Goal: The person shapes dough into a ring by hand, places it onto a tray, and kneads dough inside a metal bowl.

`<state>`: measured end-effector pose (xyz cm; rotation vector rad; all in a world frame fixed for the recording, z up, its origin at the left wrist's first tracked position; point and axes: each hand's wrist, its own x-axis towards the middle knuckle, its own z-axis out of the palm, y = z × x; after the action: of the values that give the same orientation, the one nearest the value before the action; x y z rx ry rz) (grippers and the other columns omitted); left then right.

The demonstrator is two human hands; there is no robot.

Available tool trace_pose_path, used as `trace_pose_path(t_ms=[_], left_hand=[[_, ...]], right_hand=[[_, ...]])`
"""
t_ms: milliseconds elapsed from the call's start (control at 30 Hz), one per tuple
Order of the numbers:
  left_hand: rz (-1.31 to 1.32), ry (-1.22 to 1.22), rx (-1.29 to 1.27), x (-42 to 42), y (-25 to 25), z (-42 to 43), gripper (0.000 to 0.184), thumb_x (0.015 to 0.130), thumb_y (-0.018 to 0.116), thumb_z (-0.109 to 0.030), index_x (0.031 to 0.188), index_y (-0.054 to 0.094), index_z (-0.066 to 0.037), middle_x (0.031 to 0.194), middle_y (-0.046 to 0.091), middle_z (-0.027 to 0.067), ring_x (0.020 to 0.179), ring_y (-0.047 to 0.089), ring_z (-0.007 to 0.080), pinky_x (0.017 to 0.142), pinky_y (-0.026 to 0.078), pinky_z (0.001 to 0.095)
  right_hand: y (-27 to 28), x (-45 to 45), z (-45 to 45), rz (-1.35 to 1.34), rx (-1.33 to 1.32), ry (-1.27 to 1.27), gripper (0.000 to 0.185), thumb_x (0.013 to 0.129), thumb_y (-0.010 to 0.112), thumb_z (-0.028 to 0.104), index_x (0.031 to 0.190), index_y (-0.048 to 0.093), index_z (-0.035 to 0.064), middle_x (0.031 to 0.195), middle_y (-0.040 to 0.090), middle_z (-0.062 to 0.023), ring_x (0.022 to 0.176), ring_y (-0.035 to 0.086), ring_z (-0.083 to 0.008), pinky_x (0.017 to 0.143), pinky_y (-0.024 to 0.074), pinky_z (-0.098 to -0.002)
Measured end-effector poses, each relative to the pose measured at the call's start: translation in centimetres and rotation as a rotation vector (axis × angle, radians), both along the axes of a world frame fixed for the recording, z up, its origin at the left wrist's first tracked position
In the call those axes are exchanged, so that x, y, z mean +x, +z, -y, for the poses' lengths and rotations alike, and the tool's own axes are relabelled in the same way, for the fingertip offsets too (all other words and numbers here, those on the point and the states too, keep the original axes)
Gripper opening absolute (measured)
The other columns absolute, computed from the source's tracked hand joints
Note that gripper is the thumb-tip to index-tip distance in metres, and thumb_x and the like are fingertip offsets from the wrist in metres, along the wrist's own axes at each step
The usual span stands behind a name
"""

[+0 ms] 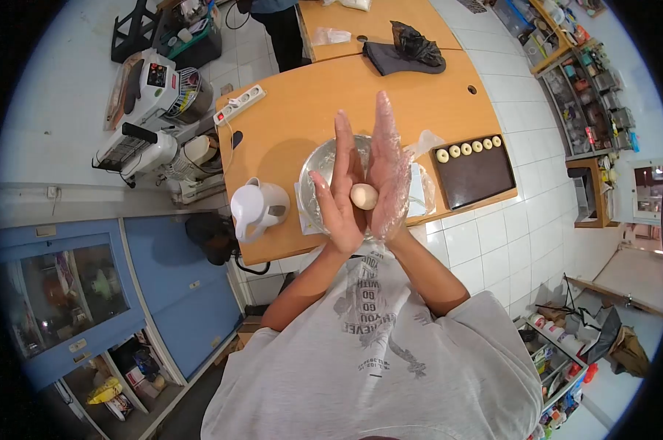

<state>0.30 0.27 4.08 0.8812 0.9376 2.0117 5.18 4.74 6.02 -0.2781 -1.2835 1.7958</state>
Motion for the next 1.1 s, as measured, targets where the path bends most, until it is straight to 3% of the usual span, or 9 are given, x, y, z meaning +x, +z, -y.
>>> trace_pose_path(t_ms=[300,467,633,700,800,867,1000,1067,1100], left_hand=[[0.133,-0.083,0.196,0.0,0.7,0.3,0.096,0.1,0.003,-0.074,0.166,0.001,-0.005,0.174,-0.004,0.0122,0.16,-0.008,0.0295,0.127,-0.006,0.0449],[-0.257,-0.019,0.058,0.1,-0.1,0.7,0.099,0.099,0.003,-0.076,0.165,-0.002,-0.001,0.174,-0.005,0.0143,0.16,-0.009,0.0302,0.127,-0.004,0.0453],[-0.147,-0.02,0.033,0.9,1.7,0.4,0.098,0.099,0.012,-0.078,0.166,-0.003,-0.007,0.175,-0.005,0.0091,0.16,-0.001,0.0317,0.128,0.005,0.0501],[-0.075,0.013,-0.018,0.3,1.4,0.4,0.098,0.099,0.014,-0.078,0.166,-0.005,-0.01,0.174,-0.007,0.009,0.16,0.003,0.0306,0.128,0.006,0.0493],[-0.111,-0.039,0.064,1.2,-0.5,0.4,0.096,0.1,0.016,-0.076,0.166,-0.003,-0.01,0.174,-0.004,0.0099,0.16,0.004,0.0302,0.129,0.007,0.0498],[-0.125,-0.062,0.101,1.2,-0.3,0.3,0.095,0.101,0.017,-0.076,0.166,-0.002,-0.01,0.174,-0.003,0.0103,0.16,0.005,0.0301,0.129,0.007,0.05],[0.457,-0.247,0.16,-1.3,0.2,-0.1,0.089,0.103,0.021,-0.072,0.167,0.007,-0.012,0.174,0.01,0.0072,0.157,0.021,0.032,0.128,0.017,0.0443],[1.156,-0.532,0.329,-2.6,-0.2,-0.3,0.086,0.104,0.028,-0.068,0.164,0.019,-0.007,0.171,0.02,0.0145,0.157,0.021,0.0318,0.129,0.019,0.0514],[0.969,-0.388,0.084,-2.5,-0.1,-0.2,0.083,0.104,0.034,-0.065,0.163,0.026,-0.008,0.169,0.025,0.0127,0.155,0.028,0.0312,0.127,0.025,0.05]], right_hand=[[-1.2,1.6,0.8,0.173,0.332,-0.184,0.089,0.106,0.012,0.066,0.164,0.006,-0.0017,0.174,0.002,-0.0171,0.16,-0.003,-0.0307,0.128,-0.0032,-0.0452],[-0.9,2.4,1.5,0.198,0.31,-0.148,0.088,0.106,0.014,0.064,0.164,0.007,-0.002,0.173,0.004,-0.0185,0.16,-0.001,-0.0318,0.127,-0.0027,-0.0456],[-2.4,1.8,1.7,0.247,0.29,-0.098,0.087,0.107,0.015,0.062,0.164,0.007,-0.0022,0.173,0.005,-0.0197,0.16,0.001,-0.0327,0.127,-0.0024,-0.046],[-4.4,1.4,1.5,0.395,0.654,-0.172,0.083,0.108,0.021,0.057,0.164,0.007,-0.0021,0.173,0.006,-0.0211,0.16,0.003,-0.0369,0.127,-0.0026,-0.048],[0.0,1.9,0.5,0.425,0.585,-0.197,0.095,0.103,0.032,0.066,0.164,0.005,-0.0016,0.172,0.002,-0.0236,0.159,0.005,-0.041,0.127,0.007,-0.0499],[-1.5,2.0,-0.2,0.274,0.489,-0.128,0.092,0.104,0.031,0.064,0.164,0.007,-0.0018,0.172,0.005,-0.0244,0.159,0.001,-0.0404,0.126,-0.0041,-0.0539],[-2.1,2.0,-0.7,0.398,0.805,-0.096,0.081,0.105,0.031,0.051,0.165,0.009,-0.0001,0.173,0.005,-0.0215,0.16,-0.002,-0.0405,0.123,-0.0114,-0.0595],[-1.6,1.8,-1.3,0.406,0.835,-0.12,0.081,0.105,0.029,0.053,0.165,0.011,0.0006,0.173,0.006,-0.0209,0.16,-0.002,-0.0402,0.122,-0.0131,-0.0597],[-1.0,1.8,-1.9,0.407,0.812,-0.141,0.081,0.105,0.028,0.055,0.165,0.012,0.001,0.173,0.006,-0.0206,0.16,-0.003,-0.04,0.122,-0.0139,-0.0598]])
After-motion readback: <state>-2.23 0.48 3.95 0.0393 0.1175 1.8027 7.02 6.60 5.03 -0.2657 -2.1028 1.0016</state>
